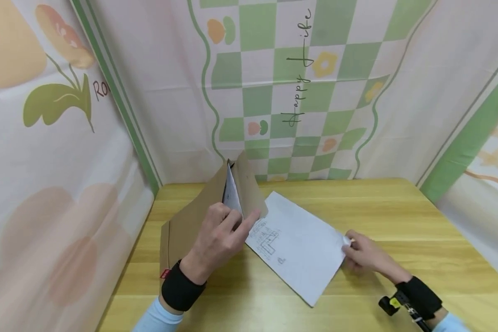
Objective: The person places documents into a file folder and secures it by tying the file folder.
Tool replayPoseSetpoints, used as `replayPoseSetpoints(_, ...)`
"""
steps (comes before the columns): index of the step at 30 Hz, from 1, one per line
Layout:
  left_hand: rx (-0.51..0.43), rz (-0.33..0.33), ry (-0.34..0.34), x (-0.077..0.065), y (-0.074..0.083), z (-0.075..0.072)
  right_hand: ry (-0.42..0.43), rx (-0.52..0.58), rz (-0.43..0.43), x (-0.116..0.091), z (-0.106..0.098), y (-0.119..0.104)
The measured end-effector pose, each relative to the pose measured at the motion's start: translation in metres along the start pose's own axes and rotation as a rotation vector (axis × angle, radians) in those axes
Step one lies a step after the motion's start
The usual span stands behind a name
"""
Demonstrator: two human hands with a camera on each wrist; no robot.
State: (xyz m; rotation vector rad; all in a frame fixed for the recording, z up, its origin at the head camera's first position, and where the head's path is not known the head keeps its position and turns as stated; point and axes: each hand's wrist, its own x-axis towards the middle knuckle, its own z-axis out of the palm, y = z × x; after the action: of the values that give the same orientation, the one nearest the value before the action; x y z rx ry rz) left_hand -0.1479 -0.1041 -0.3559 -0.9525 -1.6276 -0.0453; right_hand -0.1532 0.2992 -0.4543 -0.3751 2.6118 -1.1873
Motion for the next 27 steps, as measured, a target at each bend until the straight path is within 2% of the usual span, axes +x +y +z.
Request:
replayPoseSetpoints(3, -0.007, 0.010, 0.000, -0.001, 0.002, 0.001, 0.121, 0.096, -0.023, -0.008, -0.022, 0.001)
replayPoseSetpoints(6, -0.019, 0.017, 0.004, -0.002, 0.005, 0.003, 0.232, 0.138, -0.015, -0.020, -0.048, 0.002)
replayPoseSetpoints(8, -0.028, 0.026, 0.011, -0.003, 0.007, 0.005, 0.274, 0.168, -0.027, -0.029, -0.066, 0.005)
replayPoseSetpoints(12, -0.033, 0.062, 0.005, -0.005, 0.014, 0.010, 0.320, 0.326, -0.101, -0.047, -0.097, 0.013)
replayPoseSetpoints(14, -0.036, 0.084, -0.008, -0.007, 0.018, 0.012, 0.372, 0.315, -0.091, -0.054, -0.110, 0.014)
replayPoseSetpoints(16, -0.053, 0.106, -0.021, -0.009, 0.023, 0.014, 0.443, 0.235, -0.050, -0.060, -0.120, 0.015)
replayPoseSetpoints(22, -0.088, 0.158, -0.030, -0.013, 0.039, 0.019, 0.651, -0.183, 0.117, -0.063, -0.137, 0.009)
replayPoseSetpoints(24, -0.094, 0.173, -0.035, -0.013, 0.044, 0.020, 0.692, -0.295, 0.145, -0.063, -0.140, 0.008)
replayPoseSetpoints(27, -0.107, 0.202, -0.037, -0.013, 0.053, 0.021, 0.748, -0.405, 0.152, -0.062, -0.142, 0.010)
